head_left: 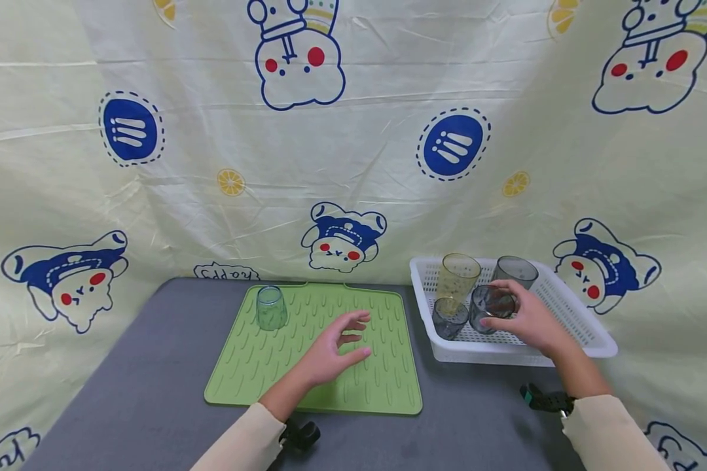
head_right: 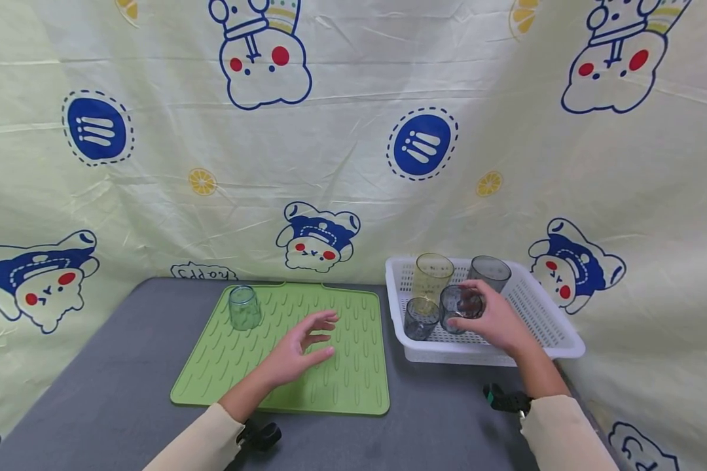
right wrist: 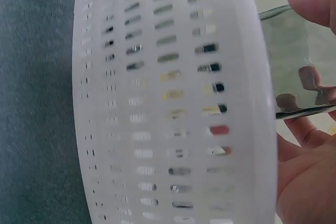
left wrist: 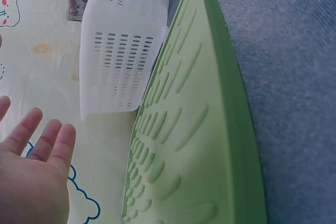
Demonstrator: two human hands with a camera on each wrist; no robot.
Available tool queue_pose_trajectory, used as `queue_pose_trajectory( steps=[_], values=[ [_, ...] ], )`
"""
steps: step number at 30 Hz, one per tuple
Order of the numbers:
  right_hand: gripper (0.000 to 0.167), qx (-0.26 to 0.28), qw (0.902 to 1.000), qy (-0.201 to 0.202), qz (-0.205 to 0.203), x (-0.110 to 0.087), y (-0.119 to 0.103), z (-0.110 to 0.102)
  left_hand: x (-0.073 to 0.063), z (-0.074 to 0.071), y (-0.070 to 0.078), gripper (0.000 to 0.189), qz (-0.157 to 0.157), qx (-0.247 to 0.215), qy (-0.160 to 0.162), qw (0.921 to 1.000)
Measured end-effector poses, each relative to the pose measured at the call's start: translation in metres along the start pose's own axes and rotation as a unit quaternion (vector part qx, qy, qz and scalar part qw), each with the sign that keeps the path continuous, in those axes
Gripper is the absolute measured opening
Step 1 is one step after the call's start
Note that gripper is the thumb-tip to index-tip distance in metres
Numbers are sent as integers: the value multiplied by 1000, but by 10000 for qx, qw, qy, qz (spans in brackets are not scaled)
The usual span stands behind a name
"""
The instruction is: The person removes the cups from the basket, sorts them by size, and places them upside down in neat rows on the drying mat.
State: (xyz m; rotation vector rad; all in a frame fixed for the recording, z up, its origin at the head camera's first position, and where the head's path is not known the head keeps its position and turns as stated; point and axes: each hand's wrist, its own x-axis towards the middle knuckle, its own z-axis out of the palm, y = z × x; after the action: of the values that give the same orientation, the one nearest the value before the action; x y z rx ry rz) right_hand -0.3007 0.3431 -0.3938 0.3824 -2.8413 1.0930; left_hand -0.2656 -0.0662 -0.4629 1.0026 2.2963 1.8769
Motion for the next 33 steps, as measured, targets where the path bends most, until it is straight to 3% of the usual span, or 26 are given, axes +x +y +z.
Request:
queue_pose_trajectory(
  steps=[16,24,33],
  values=[
    [78,294,9975,490,-421,-17,-38,20,16,10,6,63,-131,-63,-141,9998],
    [73,467,9960,444,-612,-22,-52,37,21,16,6,64,-112,-175,-173,9996],
    [73,677,9942,373,-746,-24,-63,56,24,21,13,67,-381,-326,-51,9987]
  ],
)
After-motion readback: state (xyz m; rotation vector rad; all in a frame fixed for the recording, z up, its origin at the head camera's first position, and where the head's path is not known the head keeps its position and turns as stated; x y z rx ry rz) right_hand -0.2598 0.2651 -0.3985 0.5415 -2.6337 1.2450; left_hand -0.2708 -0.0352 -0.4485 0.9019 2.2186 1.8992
